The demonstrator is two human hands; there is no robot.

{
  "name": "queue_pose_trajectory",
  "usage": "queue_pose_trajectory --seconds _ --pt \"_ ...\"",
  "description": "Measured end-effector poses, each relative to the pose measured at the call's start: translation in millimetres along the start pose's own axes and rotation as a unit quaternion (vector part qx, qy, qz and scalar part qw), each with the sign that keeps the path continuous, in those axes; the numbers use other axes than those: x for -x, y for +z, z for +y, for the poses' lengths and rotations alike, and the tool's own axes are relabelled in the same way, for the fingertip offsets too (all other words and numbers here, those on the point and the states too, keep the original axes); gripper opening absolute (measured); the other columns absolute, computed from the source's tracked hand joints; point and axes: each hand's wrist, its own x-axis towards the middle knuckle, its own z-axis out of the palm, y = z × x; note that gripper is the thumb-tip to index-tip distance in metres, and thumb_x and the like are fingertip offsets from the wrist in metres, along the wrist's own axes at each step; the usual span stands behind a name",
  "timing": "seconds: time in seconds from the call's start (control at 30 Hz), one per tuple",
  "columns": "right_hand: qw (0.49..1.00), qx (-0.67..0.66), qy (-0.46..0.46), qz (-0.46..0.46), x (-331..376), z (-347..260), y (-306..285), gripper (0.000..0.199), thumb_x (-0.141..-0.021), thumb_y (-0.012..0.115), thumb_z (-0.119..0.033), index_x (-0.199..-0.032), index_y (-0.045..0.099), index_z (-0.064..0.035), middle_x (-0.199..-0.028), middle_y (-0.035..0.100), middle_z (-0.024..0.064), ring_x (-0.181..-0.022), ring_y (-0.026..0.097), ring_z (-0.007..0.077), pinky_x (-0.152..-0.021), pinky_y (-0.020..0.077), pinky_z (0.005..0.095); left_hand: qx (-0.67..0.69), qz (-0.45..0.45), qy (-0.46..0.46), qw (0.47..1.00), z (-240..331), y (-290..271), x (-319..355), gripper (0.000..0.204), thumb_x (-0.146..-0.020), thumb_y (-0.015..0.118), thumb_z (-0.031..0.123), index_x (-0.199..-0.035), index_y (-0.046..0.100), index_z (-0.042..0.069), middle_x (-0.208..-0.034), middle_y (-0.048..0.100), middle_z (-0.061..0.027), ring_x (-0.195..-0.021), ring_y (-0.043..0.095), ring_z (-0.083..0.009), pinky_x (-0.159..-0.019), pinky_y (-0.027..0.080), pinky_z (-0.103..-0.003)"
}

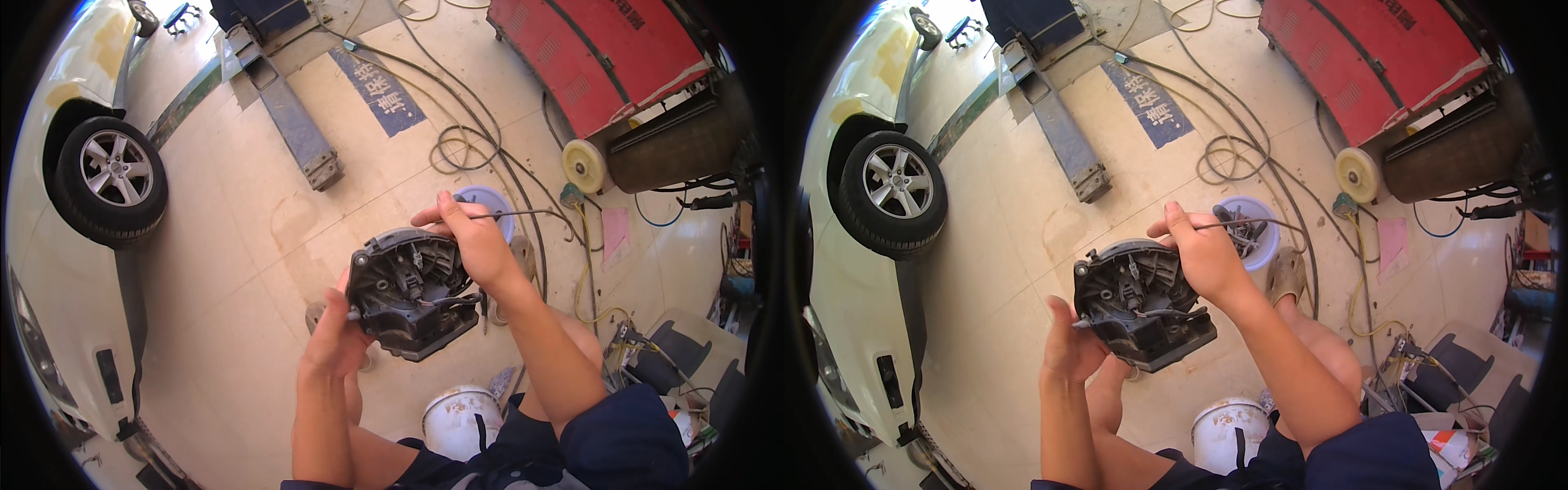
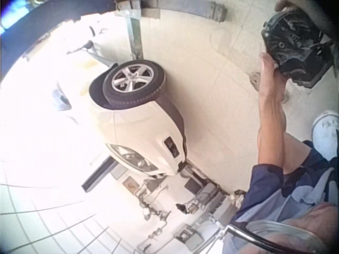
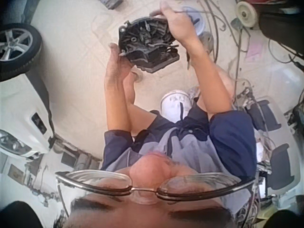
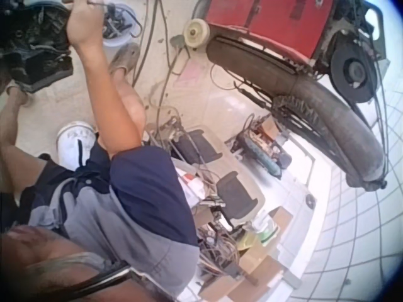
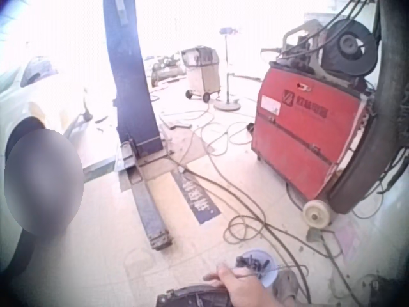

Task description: The person disassembles a car component by detaching wires and removing screws with a screwdriver. They place the screws and smaller detached parts into a purple bowl while sitting on a bucket.

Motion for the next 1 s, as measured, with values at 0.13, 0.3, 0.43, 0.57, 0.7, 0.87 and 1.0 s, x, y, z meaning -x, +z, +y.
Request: queue_pose_trajectory --seconds 0.13,0.3,0.43,0.57,0.7,0.87,1.0 --pt "0.998 0.03 0.051 0.013 1 10 4 0.055 -0.112 0.042 -0.042 -0.111 0.071 0.0046 -0.093 0.075 0.0129 -0.081 0.07 0.0136 -0.075 0.0547 0.0258 -0.071 0.058 -0.063 0.994 1 5 1 0.072 -0.101 0.065 0.044 -0.157 0.035 0.009 -0.141 0.058 -0.0086 -0.122 0.062 -0.019 -0.095 0.056 -0.036" --pt "0.999 0.043 0.005 0.009 3 19 10 0.039 -0.111 0.042 -0.032 -0.109 0.066 -0.0016 -0.091 0.068 0.0101 -0.081 0.065 0.0141 -0.077 0.0524 0.0274 -0.075 0.025 -0.086 0.993 13 3 8 0.069 -0.101 0.067 0.037 -0.155 0.037 0.007 -0.139 0.058 -0.0085 -0.122 0.06 -0.0178 -0.094 0.055 -0.034" --pt "0.997 0.076 0.002 -0.006 2 20 6 0.035 -0.11 0.042 -0.031 -0.104 0.061 -0.002 -0.087 0.068 0.0103 -0.081 0.066 0.0158 -0.075 0.0525 0.0279 -0.098 0.002 -0.146 0.984 13 0 12 0.066 -0.101 0.069 0.035 -0.153 0.04 0.006 -0.137 0.059 -0.008 -0.121 0.06 -0.0166 -0.091 0.055 -0.031" --pt "0.997 0.07 -0.015 -0.005 1 20 7 0.032 -0.11 0.043 -0.03 -0.105 0.059 -0.0024 -0.087 0.068 0.0102 -0.079 0.066 0.0166 -0.075 0.0524 0.0277 -0.128 0.068 -0.099 0.984 -9 4 0 0.065 -0.1 0.07 0.039 -0.149 0.042 0.007 -0.131 0.061 -0.007 -0.116 0.062 -0.0155 -0.087 0.056 -0.03" --pt "0.992 0.033 -0.093 0.084 1 -1 5 0.027 -0.109 0.042 -0.025 -0.105 0.056 -0.0018 -0.082 0.064 0.0085 -0.075 0.063 0.0164 -0.073 0.0518 0.0286 -0.093 0.111 0.03 0.989 -15 7 -3 0.058 -0.101 0.067 0.042 -0.14 0.049 0.003 -0.118 0.068 -0.0074 -0.104 0.069 -0.0173 -0.083 0.06 -0.032" --pt "0.953 -0.117 -0.274 -0.05 14 -45 -2 0.019 -0.108 0.042 -0.017 -0.107 0.054 -0.0009 -0.08 0.062 0.0093 -0.072 0.058 0.0135 -0.066 0.0493 0.0274 -0.167 0.174 0.139 0.96 -14 3 -18 0.053 -0.106 0.057 0.048 -0.142 0.035 0.014 -0.132 0.058 -0.0091 -0.112 0.067 -0.0201 -0.086 0.061 -0.038" --pt "0.968 0.036 -0.227 -0.098 30 -56 10 0.023 -0.105 0.044 -0.014 -0.106 0.06 0.0024 -0.092 0.069 0.0168 -0.075 0.062 0.0159 -0.068 0.0513 0.0287 -0.208 0.211 0.173 0.939 -16 -4 -30 0.059 -0.104 0.055 0.056 -0.138 0.035 0.012 -0.13 0.058 -0.0103 -0.113 0.065 -0.0195 -0.089 0.06 -0.04"
